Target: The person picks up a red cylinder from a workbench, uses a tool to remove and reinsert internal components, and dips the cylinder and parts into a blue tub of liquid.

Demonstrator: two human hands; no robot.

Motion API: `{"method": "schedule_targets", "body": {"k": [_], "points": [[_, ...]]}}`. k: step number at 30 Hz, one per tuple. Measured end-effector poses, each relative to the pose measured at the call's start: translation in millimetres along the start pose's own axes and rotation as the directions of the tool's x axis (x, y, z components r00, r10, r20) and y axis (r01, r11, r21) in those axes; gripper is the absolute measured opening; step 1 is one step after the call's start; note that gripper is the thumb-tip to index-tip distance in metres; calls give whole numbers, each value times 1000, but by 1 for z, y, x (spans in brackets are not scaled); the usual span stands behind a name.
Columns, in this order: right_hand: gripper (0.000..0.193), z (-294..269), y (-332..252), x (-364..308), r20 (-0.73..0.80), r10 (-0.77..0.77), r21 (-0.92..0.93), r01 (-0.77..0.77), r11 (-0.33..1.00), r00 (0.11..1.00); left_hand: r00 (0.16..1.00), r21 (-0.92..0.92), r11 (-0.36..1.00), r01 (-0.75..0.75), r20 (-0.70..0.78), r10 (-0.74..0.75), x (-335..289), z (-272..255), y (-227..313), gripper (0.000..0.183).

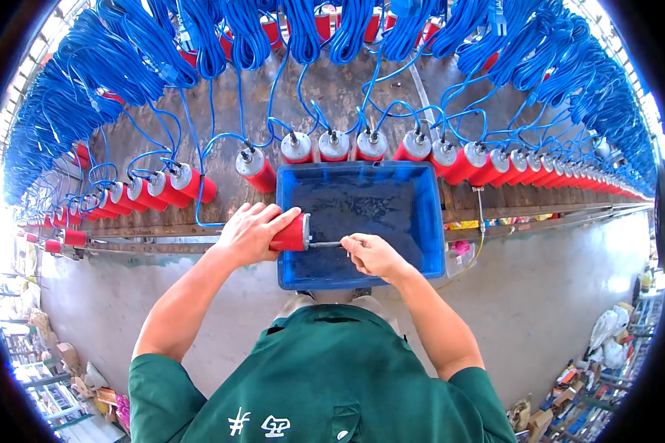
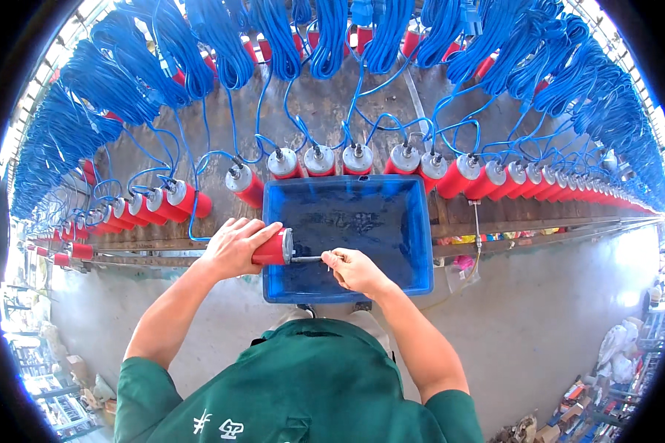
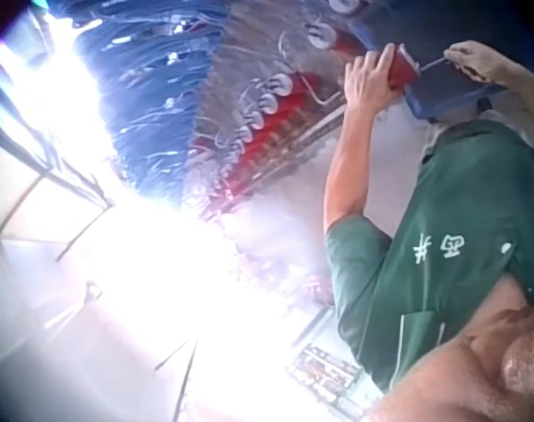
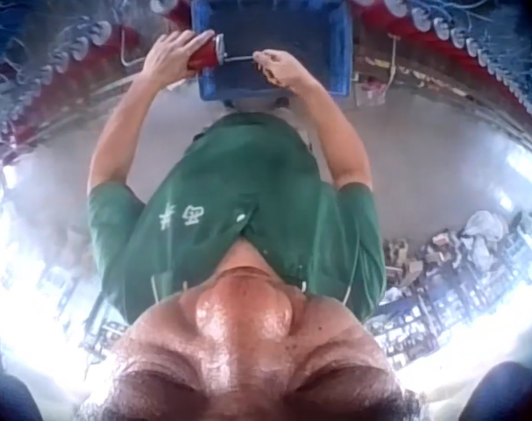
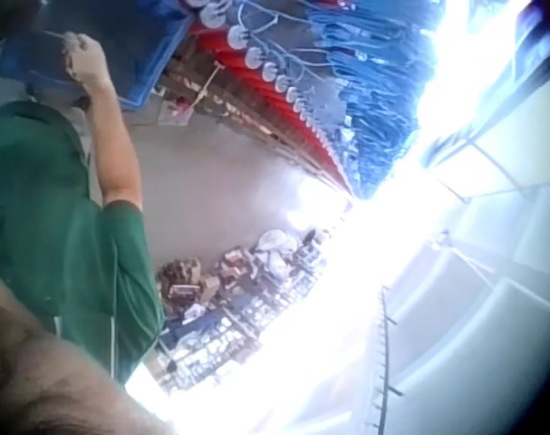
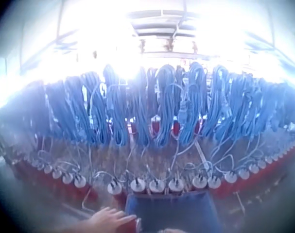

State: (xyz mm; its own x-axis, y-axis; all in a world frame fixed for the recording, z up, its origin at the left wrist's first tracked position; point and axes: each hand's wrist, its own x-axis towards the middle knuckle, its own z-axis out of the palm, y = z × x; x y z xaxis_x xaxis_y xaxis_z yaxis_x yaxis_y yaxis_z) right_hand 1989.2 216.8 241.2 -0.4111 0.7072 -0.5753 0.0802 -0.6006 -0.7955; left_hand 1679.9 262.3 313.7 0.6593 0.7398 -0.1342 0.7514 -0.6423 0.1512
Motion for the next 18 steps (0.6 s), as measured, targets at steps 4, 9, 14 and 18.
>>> {"method": "schedule_targets", "body": {"k": [4,9,14,18], "points": [[28,13,2,-10,-48,-313,61,315,947,949,1000,-22,1000,9,2,-9,0,-1,-1,102],[29,-1,2,-16,85,-298,-31,301,953,951,1000,-33,999,16,15,-16,-1,-2,-3,104],[42,1,-14,-20,64,-307,-195,313,930,950,1000,-26,999,24,-2,-24,-4,2,-4,105],[38,-2,-11,-15,78,-503,-693,410,593,860,1000,-21,999,29,9,-29,-3,0,-1,105]]}}
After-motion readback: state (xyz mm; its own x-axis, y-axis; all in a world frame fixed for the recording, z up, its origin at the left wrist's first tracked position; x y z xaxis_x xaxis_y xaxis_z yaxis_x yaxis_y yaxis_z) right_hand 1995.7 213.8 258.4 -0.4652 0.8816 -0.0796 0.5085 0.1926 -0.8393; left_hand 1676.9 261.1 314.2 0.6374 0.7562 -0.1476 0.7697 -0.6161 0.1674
